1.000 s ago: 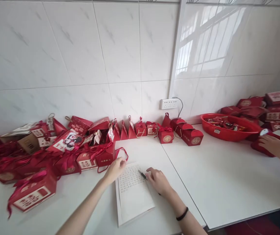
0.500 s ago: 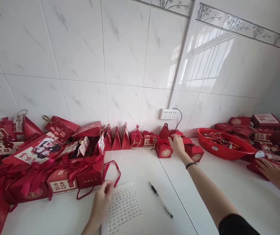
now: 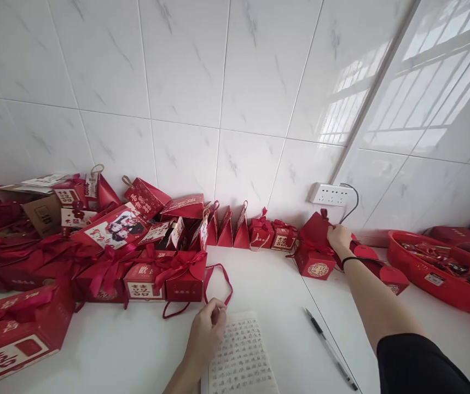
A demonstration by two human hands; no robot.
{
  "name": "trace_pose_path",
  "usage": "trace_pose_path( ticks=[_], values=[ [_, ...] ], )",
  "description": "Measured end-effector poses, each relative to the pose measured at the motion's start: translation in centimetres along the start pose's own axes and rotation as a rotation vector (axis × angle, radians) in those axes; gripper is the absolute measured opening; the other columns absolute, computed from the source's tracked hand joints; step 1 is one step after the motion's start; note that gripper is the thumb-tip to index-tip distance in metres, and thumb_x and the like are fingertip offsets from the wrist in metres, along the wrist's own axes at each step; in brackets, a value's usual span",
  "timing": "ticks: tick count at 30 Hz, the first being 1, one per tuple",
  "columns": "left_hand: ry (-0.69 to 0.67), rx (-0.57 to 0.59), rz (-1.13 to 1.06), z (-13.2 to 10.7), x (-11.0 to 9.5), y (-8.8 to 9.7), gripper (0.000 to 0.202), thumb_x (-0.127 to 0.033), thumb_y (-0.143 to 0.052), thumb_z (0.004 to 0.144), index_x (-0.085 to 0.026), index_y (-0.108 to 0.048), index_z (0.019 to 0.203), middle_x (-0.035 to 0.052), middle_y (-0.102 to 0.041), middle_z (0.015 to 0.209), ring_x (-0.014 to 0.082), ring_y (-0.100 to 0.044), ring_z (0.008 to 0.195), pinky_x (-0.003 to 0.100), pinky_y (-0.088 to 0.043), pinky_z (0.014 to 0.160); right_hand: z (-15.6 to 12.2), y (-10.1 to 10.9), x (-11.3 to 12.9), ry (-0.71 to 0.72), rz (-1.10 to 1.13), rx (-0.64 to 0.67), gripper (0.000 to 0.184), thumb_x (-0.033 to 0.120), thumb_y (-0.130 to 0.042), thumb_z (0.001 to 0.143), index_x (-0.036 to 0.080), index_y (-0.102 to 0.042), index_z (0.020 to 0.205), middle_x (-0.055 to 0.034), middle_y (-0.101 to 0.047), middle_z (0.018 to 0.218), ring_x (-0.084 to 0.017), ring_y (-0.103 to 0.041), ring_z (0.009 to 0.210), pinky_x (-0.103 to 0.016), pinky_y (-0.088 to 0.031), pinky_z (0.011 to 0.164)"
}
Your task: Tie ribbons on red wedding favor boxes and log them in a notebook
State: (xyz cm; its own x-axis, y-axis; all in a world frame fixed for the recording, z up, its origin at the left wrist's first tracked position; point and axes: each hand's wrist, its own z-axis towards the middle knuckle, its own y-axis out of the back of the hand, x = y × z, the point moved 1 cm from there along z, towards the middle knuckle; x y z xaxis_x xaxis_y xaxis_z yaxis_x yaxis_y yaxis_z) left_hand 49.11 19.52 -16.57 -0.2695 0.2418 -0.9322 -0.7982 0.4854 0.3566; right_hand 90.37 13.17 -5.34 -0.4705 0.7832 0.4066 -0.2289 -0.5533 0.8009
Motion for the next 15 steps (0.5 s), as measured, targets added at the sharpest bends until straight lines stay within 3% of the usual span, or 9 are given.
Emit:
trace_pose_path(
  ticks=[4,7,9,11,13,15],
  values=[
    [-0.016,-0.004,0.006,-0.1,0.1,0.0,0.021,-0.034,-0.039,0.080,-0.020,-0.049,0.068,-0.0022,-0.044,0.058,0.0137,-0.041,0.054,0.025,-0.034,0.053,-1.6,4.3,1.4,0.097,0.118,-0.157,0.034,0.020,-0.034,0.087,0.002,-0.057,0.104,-0.0221,-0.057,0.104,-0.025,-0.055,0.094,-0.035,-0.042,0.079],
    [-0.124,-0.039,0.035,-0.4,0.1,0.3,0.017,-0.032,-0.040,0.081,-0.020,-0.052,0.079,0.0014,-0.053,0.068,0.0162,-0.051,0.064,0.029,-0.042,0.062,-4.6,8.1,2.4,0.258,0.242,-0.253,0.028,0.027,-0.038,0.088,0.011,-0.059,0.098,-0.0149,-0.058,0.101,-0.020,-0.056,0.086,-0.028,-0.043,0.074],
    [-0.277,-0.077,0.045,-1.2,-0.4,0.6,0.020,-0.031,-0.045,0.079,-0.019,-0.052,0.094,0.0058,-0.057,0.084,0.0192,-0.055,0.081,0.033,-0.045,0.075,-8.3,10.4,3.0,0.509,0.390,-0.439,0.026,0.032,-0.040,0.087,0.016,-0.060,0.085,-0.0107,-0.059,0.084,-0.019,-0.056,0.072,-0.029,-0.043,0.064],
    [-0.453,-0.109,0.015,-2.4,-1.4,0.9,0.040,-0.034,-0.053,0.076,-0.018,-0.046,0.111,0.0115,-0.054,0.106,0.0229,-0.052,0.101,0.039,-0.043,0.088,-13.5,12.3,3.2,0.738,0.496,-0.553,0.020,0.032,-0.045,0.087,0.019,-0.058,0.079,-0.0057,-0.058,0.071,-0.017,-0.054,0.063,-0.028,-0.042,0.056],
    [-0.574,-0.132,-0.071,-4.2,-2.6,1.1,0.067,-0.040,-0.061,0.069,-0.017,-0.034,0.126,0.0161,-0.044,0.125,0.0278,-0.042,0.118,0.043,-0.037,0.098,-19.5,13.3,3.2,0.906,0.576,-0.368,0.013,0.025,-0.045,0.088,0.021,-0.058,0.086,-0.0044,-0.059,0.074,-0.017,-0.056,0.066,-0.027,-0.044,0.059],
    [-0.570,-0.073,-0.163,-6.2,-3.6,1.1,0.081,-0.044,-0.065,0.064,-0.017,-0.028,0.131,0.0171,-0.042,0.128,0.0306,-0.040,0.122,0.044,-0.036,0.100,-25.1,13.5,3.0,1.014,0.712,-0.042,0.016,0.024,-0.041,0.091,0.023,-0.057,0.090,-0.0040,-0.059,0.073,-0.016,-0.056,0.064,-0.027,-0.046,0.058]
  ],
)
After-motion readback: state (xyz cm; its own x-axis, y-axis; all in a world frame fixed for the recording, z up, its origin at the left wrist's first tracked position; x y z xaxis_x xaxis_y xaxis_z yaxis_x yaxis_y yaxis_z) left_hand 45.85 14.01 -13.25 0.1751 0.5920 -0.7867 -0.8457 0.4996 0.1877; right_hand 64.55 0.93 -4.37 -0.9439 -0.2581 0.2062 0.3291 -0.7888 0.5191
